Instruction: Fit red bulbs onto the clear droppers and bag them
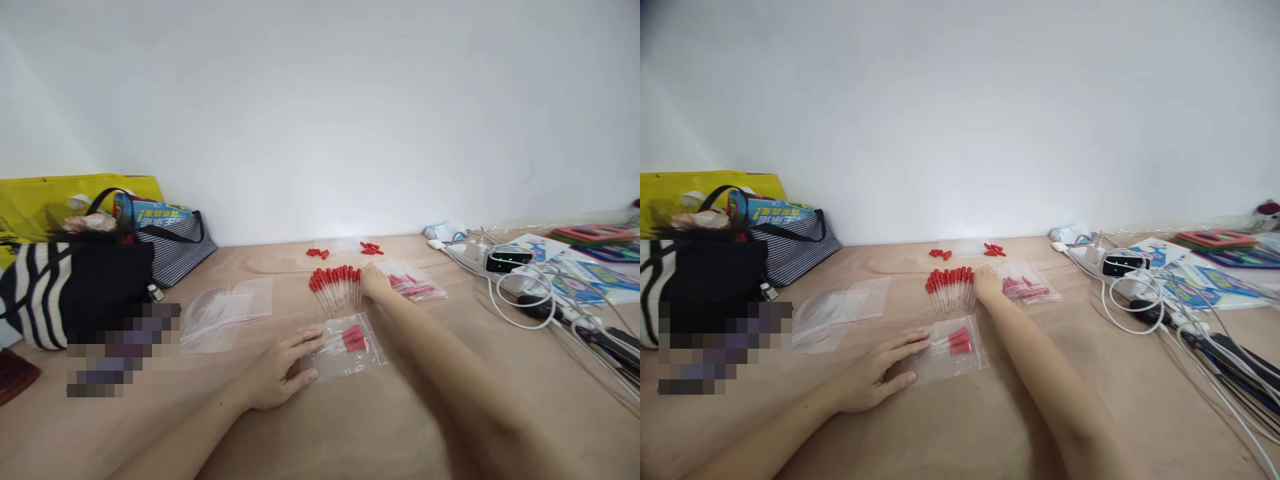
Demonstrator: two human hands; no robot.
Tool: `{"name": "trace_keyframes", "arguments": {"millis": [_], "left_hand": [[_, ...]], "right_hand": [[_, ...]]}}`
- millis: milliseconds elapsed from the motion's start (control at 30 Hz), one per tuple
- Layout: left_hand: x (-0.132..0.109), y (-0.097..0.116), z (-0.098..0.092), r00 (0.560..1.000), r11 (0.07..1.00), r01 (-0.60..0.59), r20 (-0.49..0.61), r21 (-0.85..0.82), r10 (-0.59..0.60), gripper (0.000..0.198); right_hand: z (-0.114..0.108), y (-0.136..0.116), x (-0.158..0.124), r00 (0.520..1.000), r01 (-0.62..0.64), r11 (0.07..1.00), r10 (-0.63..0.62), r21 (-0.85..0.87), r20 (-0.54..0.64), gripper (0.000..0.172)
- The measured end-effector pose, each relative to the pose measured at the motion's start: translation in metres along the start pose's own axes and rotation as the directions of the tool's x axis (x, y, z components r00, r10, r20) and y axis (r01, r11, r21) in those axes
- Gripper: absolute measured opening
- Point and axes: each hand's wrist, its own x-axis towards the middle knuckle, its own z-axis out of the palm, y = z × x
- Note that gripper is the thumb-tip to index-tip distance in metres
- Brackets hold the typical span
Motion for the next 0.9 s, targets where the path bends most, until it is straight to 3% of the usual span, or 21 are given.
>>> {"name": "trace_keyframes", "arguments": {"millis": [133,267,333,400,500,600,767,900], "left_hand": [[0.000,0.001,0.000,1.000,1.000,0.015,0.014,0.012,-0.015,0.045],[0.002,0.003,-0.002,0.999,0.999,0.030,0.034,0.036,-0.032,0.045],[0.003,0.004,-0.002,0.999,0.998,0.033,0.039,0.047,-0.035,0.045],[0.003,0.005,-0.003,0.998,0.998,0.038,0.040,0.052,-0.040,0.045],[0.003,0.006,-0.004,0.998,0.997,0.051,0.045,0.052,-0.054,0.045],[0.003,0.007,-0.005,0.997,0.997,0.055,0.049,0.046,-0.058,0.045],[0.003,0.005,-0.004,0.997,0.998,0.061,0.044,0.033,-0.063,0.045],[0.002,0.005,-0.003,0.998,0.998,0.055,0.037,0.031,-0.056,0.044]], "right_hand": [[-0.013,0.007,-0.005,0.998,-0.040,0.996,0.044,0.075,-0.050,0.044],[-0.026,0.037,-0.028,0.996,-0.006,0.969,0.027,0.247,-0.082,0.052],[-0.025,0.053,-0.046,0.990,0.021,0.789,0.069,0.614,-0.123,0.055],[-0.019,0.064,-0.063,0.974,0.053,0.581,0.148,0.812,-0.169,0.052],[-0.007,0.069,-0.082,0.958,0.057,0.374,0.242,0.925,-0.157,0.043],[0.000,0.064,-0.090,0.963,0.044,0.257,0.246,0.965,-0.109,0.041],[0.004,0.054,-0.090,0.973,0.006,0.180,0.224,0.984,-0.047,0.040],[0.000,0.057,-0.090,0.959,0.035,0.236,0.264,0.971,-0.099,0.040]]}}
